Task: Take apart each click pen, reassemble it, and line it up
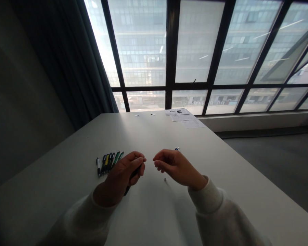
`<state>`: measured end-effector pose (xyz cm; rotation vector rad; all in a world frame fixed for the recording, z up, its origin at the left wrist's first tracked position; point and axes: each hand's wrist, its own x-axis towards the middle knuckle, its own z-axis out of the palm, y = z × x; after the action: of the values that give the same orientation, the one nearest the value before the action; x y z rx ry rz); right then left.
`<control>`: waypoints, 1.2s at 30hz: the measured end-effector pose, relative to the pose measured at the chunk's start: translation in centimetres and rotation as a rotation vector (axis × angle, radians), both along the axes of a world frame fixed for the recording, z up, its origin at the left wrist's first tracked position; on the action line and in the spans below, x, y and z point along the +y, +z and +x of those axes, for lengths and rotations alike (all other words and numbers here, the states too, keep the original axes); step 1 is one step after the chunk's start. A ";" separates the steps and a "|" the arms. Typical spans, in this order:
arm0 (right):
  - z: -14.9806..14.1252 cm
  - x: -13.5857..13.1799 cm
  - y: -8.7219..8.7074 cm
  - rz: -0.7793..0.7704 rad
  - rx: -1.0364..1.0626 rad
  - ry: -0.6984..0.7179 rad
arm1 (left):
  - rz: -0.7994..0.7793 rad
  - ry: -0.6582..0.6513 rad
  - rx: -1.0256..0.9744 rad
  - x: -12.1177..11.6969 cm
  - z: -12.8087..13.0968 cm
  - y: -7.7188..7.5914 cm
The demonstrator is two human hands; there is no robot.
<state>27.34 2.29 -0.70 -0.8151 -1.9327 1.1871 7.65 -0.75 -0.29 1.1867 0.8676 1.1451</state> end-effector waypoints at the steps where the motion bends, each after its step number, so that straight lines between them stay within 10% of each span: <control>1: -0.1 -0.7 0.8 -0.016 0.085 0.011 | 0.014 -0.023 0.029 0.0 0.1 -0.1; 31: -0.2 -1.3 2.0 -0.008 0.336 -0.295 | 0.030 -0.156 0.189 -0.2 0.2 -0.5; 36: 2.3 0.9 0.7 -0.071 -0.134 -0.348 | 0.040 -0.079 0.160 0.1 0.2 -0.7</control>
<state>29.60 3.15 0.00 -1.2395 -1.7660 1.0139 7.83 -0.62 -1.02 1.3483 0.9135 1.0176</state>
